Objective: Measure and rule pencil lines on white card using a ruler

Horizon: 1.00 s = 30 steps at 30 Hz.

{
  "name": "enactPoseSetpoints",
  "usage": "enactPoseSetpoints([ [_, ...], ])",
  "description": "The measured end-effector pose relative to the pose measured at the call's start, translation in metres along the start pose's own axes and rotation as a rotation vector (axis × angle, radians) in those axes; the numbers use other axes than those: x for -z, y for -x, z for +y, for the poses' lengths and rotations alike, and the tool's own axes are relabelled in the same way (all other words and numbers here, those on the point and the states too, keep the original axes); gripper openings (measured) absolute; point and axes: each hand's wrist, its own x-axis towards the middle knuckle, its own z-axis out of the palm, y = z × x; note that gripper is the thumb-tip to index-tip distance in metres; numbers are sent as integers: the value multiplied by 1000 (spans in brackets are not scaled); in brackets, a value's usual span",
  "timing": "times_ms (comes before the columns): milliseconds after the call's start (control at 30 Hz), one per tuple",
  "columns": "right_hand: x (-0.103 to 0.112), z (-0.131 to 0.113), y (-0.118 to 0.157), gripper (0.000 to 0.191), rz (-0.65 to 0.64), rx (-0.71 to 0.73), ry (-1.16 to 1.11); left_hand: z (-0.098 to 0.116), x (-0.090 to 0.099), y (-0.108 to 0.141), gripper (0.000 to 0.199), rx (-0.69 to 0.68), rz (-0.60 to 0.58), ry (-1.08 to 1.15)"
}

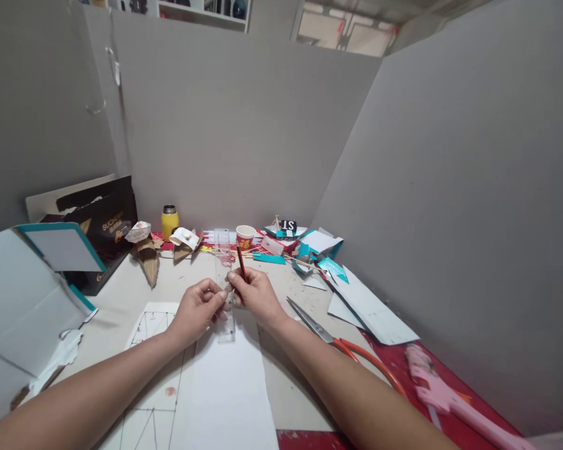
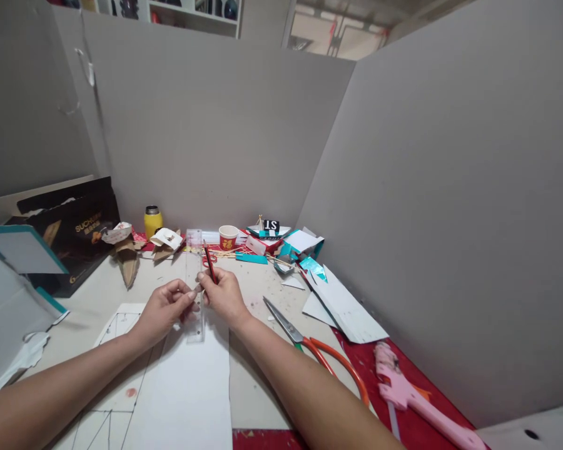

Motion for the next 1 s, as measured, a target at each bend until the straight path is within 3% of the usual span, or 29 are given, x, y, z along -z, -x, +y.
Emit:
enactPoseSetpoints([
  [200,-1,3,-1,32,-30,40,15,0,-1,1,27,-19,4,-15],
  [600,-2,1,4,34,-76,36,25,1,2,-2,29,-13,191,49],
  [1000,-5,-3,10,25,-149,-16,115,4,4,-3,30,-84,211,27],
])
